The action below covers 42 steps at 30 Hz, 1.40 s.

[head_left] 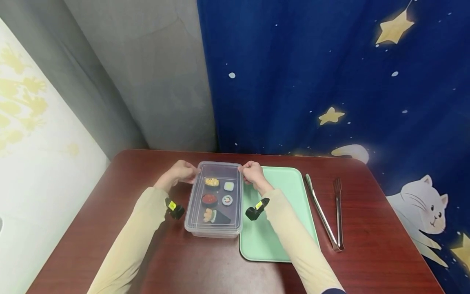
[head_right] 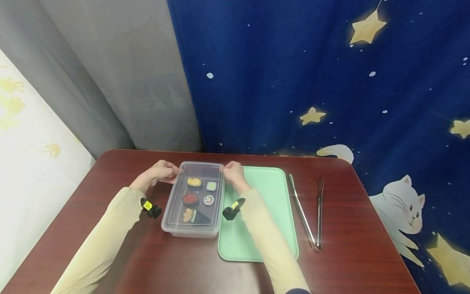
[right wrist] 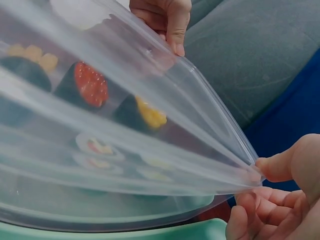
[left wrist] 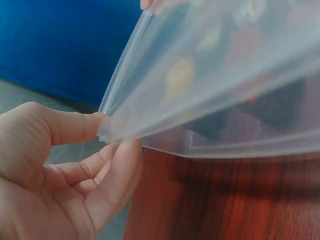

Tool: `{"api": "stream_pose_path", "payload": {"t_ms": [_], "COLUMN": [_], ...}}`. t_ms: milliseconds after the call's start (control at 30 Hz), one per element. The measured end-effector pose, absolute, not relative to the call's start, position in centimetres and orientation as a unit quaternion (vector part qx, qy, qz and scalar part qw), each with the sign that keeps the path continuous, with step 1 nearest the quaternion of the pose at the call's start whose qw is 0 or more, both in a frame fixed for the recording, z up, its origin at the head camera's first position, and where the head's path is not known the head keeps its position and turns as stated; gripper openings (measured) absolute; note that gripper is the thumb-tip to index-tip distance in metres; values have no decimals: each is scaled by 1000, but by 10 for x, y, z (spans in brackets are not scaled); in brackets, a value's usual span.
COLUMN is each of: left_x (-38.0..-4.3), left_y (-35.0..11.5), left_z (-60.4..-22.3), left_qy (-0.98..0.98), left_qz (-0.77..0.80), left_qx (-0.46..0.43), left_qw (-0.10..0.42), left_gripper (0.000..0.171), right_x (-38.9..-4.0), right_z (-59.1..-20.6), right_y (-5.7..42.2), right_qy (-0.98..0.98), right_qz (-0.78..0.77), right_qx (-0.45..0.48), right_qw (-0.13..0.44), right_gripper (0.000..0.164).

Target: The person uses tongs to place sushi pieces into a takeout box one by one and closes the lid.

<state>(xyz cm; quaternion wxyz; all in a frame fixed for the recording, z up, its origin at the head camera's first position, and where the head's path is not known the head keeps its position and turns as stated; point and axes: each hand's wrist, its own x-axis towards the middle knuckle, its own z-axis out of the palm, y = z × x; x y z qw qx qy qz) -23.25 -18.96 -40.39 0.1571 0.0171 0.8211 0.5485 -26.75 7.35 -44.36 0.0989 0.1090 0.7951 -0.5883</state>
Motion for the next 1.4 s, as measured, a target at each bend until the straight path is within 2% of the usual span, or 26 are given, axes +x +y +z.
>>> {"api": "stream_pose_path", "payload": {"t_ms": [133, 200, 233, 367, 433, 500, 633, 867, 1033, 1133, 1400], "left_x": [-208, -207, -209, -244, -260, -264, -245, -187, -155, -144, -134], "left_y": [-193, -196, -196, -192, -187, -187, -195, -208, -205, -204, -203], "left_z": [-382, -385, -389, -418, -427, -434, -438, -441, -444, -444, -448], "left_qy": [799, 802, 799, 811, 801, 801, 791, 777, 783, 785, 758], "left_qz": [577, 564, 567, 556, 559, 555, 573, 587, 581, 582, 611], "left_qx": [64, 154, 159, 78, -42, -61, -37, 27, 47, 46, 44], "left_qw": [154, 122, 123, 163, 208, 217, 212, 226, 218, 208, 225], "left_gripper": [41, 33, 31, 30, 37, 44, 50, 36, 35, 36, 36], "right_x": [-267, -267, -266, -265, -264, -261, -245, -180, -144, -133, -120], "right_z": [-444, -444, -443, -444, -445, -447, -450, -449, -453, -453, -452], "right_y": [73, 73, 73, 73, 74, 76, 83, 98, 102, 102, 102], "right_qy": [797, 796, 794, 792, 792, 790, 792, 786, 752, 732, 687], "right_qz": [-585, -586, -590, -592, -591, -595, -596, -594, -620, -638, -678], "right_qx": [110, 109, 109, 117, 118, 117, 89, 5, -37, -51, -45], "right_qw": [100, 101, 101, 97, 92, 91, 100, 171, 220, 236, 257], "right_gripper": [17, 17, 17, 17, 19, 24, 35, 34, 38, 38, 41]}}
